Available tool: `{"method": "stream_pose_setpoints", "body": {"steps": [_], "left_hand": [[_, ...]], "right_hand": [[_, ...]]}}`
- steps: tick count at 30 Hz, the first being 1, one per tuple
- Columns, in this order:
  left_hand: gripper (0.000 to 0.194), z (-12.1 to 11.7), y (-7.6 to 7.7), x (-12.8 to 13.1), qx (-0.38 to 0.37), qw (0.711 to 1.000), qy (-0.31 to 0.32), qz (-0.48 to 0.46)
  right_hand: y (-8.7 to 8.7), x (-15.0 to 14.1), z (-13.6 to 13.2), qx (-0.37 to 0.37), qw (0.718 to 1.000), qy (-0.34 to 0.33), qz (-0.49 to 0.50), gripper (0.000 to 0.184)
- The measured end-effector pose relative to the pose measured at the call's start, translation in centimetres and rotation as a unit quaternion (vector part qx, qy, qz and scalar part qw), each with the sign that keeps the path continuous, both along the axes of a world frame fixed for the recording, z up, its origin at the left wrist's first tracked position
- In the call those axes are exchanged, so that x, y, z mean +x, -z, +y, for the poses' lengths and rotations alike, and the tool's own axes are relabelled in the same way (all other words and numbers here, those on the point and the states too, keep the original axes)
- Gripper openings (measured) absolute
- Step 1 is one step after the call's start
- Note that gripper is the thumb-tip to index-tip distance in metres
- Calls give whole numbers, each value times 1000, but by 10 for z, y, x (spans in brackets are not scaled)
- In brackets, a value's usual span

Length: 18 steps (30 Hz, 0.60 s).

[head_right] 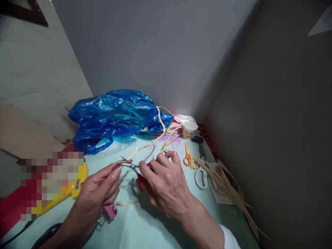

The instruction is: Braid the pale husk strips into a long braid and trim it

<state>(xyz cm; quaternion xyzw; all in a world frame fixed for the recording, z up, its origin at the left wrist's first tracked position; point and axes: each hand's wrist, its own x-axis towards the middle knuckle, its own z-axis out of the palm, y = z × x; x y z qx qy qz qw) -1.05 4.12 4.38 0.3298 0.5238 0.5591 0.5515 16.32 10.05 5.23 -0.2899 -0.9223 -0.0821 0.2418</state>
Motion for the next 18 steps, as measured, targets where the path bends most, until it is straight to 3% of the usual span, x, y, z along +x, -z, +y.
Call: {"method": "stream_pose_setpoints", "body": {"steps": [4,7,13,16,18], "left_hand": [[53,0,0,0,6,1000,-10,9],[51,-1,1,-1,8,1000,-10,-7],[29,-1,-3,-5,-3,997,19,-80],[16,-1,-5,-7,3,993,31,-115],[12,-2,-6,-8,10,991,35,-130]], "right_hand": [[0,0,1,32,999,-5,43,18],[-3,4,3,8,995,3,96,17],[-17,28,13,-155,958,59,234,21],[-23,40,20,-265,915,101,287,26],[-24,41,23,-353,871,90,330,32]]}}
